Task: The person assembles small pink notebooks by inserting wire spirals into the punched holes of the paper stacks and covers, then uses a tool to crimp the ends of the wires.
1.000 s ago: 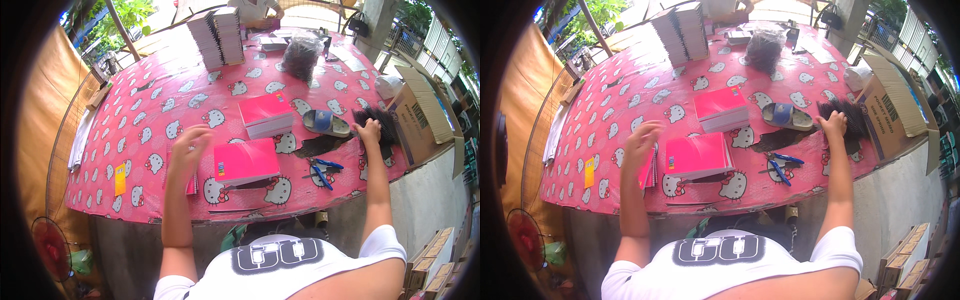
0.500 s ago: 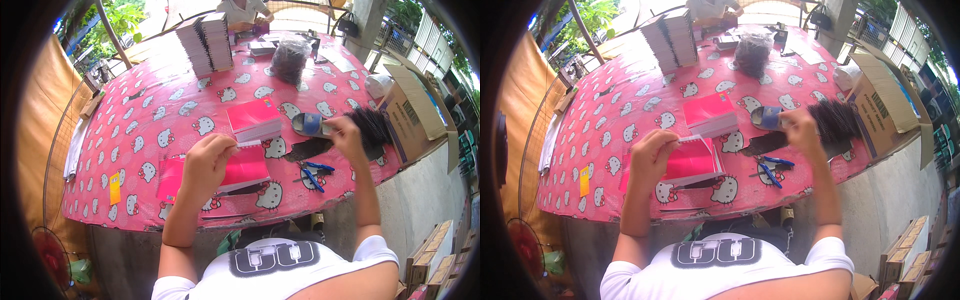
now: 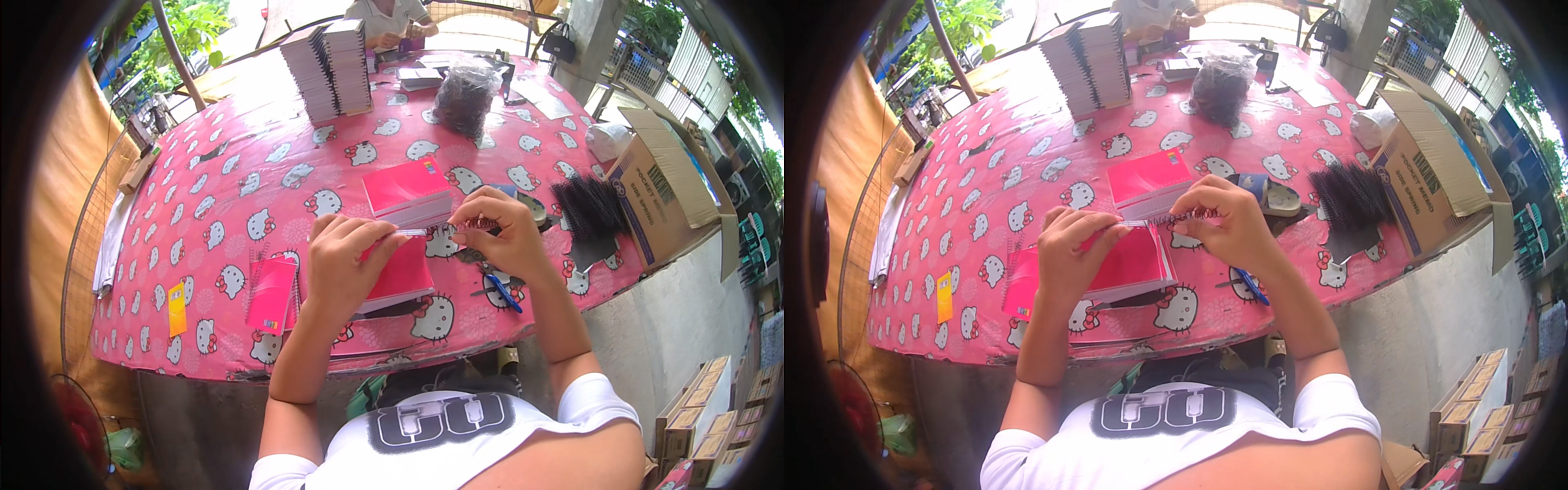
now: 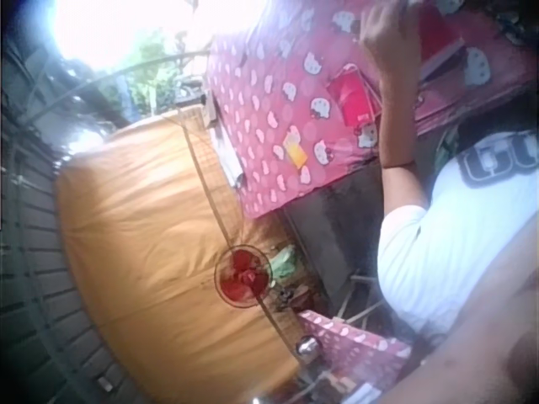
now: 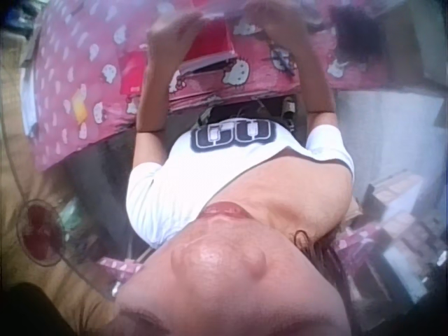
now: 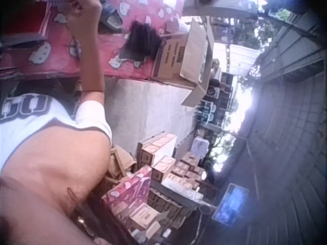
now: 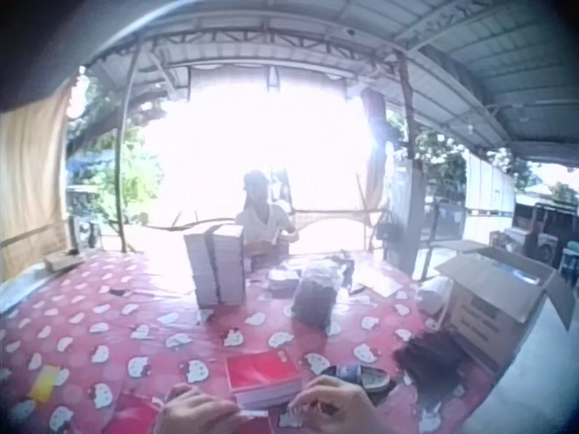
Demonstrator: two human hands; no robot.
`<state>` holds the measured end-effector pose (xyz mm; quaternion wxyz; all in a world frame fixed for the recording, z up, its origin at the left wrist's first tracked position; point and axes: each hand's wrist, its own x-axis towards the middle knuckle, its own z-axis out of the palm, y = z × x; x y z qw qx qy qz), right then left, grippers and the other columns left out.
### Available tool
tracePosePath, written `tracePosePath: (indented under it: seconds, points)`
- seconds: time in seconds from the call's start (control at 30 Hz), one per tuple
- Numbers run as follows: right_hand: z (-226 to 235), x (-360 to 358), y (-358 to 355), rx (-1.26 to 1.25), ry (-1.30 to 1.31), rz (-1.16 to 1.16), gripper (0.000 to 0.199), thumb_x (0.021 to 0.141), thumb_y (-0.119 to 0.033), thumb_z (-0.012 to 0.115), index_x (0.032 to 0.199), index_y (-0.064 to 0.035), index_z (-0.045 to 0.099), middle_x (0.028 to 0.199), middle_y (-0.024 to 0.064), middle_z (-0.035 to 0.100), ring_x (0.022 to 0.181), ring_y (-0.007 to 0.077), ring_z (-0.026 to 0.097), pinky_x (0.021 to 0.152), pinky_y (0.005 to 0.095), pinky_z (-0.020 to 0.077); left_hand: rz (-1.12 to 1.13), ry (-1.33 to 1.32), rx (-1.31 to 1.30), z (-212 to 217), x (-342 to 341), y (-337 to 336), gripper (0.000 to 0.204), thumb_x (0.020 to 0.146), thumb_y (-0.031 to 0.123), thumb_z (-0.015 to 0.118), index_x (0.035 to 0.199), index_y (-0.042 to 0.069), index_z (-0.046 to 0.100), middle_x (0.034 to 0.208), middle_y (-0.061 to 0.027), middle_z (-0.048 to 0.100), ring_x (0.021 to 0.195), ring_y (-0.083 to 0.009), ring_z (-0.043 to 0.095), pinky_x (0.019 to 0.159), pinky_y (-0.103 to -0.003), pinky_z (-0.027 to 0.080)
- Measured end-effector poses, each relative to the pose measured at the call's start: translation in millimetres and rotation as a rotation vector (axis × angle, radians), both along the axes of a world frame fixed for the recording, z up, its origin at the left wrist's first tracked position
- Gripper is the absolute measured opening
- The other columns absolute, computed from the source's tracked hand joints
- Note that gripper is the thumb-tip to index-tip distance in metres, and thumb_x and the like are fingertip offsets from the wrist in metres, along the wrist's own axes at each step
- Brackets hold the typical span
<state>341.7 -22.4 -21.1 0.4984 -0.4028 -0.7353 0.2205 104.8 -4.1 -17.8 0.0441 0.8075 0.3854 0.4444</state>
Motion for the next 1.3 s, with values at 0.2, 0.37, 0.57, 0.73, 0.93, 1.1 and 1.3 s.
tracePosePath:
  seconds: [0.2,0.37,0.57,0.73,0.93,1.1,1.3]
  points:
    - [13.9,11.4,18.4,-0.602,0.112,0.196,0.019,0.079,-0.012,0.075,0.094,-0.0028,0.069,0.08,0.0023,0.062,0.073,0.0076,0.056,0.063,0.0255,0.0449,0.283,0.04,0.158,0.5,12.1,-12.4,0.017,0.076,0.025,0.078,0.083,0.011,0.074,0.082,-0.0014,0.069,0.09,-0.0188,0.062,0.096,-0.042,0.031]
    - [15.2,-5.5,11.0,-0.103,-0.154,0.103,0.016,0.083,-0.013,0.071,0.095,-0.0036,0.068,0.082,0.0039,0.064,0.071,0.0113,0.058,0.062,0.0272,0.047,0.177,-0.106,0.03,-15.4,9.5,-6.3,0.018,0.076,0.03,0.077,0.085,0.015,0.074,0.085,0.002,0.066,0.091,-0.0166,0.059,0.09,-0.041,0.03]
    - [12.2,-17.6,6.0,-0.195,-0.016,0.143,0.028,0.082,-0.013,0.072,0.108,-0.0061,0.063,0.081,0.0055,0.061,0.068,0.014,0.058,0.06,0.0273,0.0461,0.19,-0.114,-0.002,-15.8,8.1,-9.6,0.02,0.075,0.028,0.077,0.087,0.013,0.073,0.084,0.0019,0.068,0.089,-0.0157,0.059,0.087,-0.035,0.031]
    - [8.4,-24.7,1.3,0.18,-0.368,-0.05,0.024,0.084,-0.018,0.069,0.105,-0.007,0.062,0.086,0.0089,0.061,0.072,0.0278,0.063,0.061,0.0378,0.0501,0.17,-0.112,-0.017,-15.7,6.5,-14.0,0.02,0.072,0.024,0.079,0.088,0.013,0.073,0.085,0.0025,0.068,0.086,-0.0153,0.059,0.085,-0.035,0.031]
    - [11.8,-31.4,-5.3,0.21,-0.388,-0.115,0.023,0.084,-0.021,0.07,0.099,-0.0054,0.063,0.084,0.0089,0.061,0.072,0.0264,0.063,0.06,0.0363,0.0498,0.13,-0.065,-0.003,-7.8,8.7,-16.6,0.021,0.069,0.017,0.081,0.088,0.012,0.074,0.084,0.0004,0.069,0.083,-0.016,0.06,0.083,-0.033,0.036]
    - [26.3,7.6,5.1,-0.183,-0.052,0.147,0.018,0.081,-0.01,0.073,0.095,-0.0033,0.064,0.083,0.0048,0.061,0.07,0.0136,0.062,0.058,0.027,0.0487,0.07,-0.091,-0.015,-5.1,12.5,-16.7,0.021,0.068,0.014,0.081,0.087,0.011,0.075,0.082,-0.0011,0.07,0.082,-0.0165,0.06,0.082,-0.033,0.039]
    - [14.0,-16.2,-14.8,0.107,-0.291,-0.114,0.019,0.081,-0.008,0.073,0.096,-0.002,0.063,0.082,0.0075,0.06,0.067,0.0177,0.062,0.058,0.0287,0.0487,0.075,-0.089,-0.044,-13.2,22.4,-11.8,0.021,0.072,0.022,0.078,0.091,0.015,0.072,0.086,0.0017,0.067,0.091,-0.0173,0.059,0.091,-0.04,0.031]
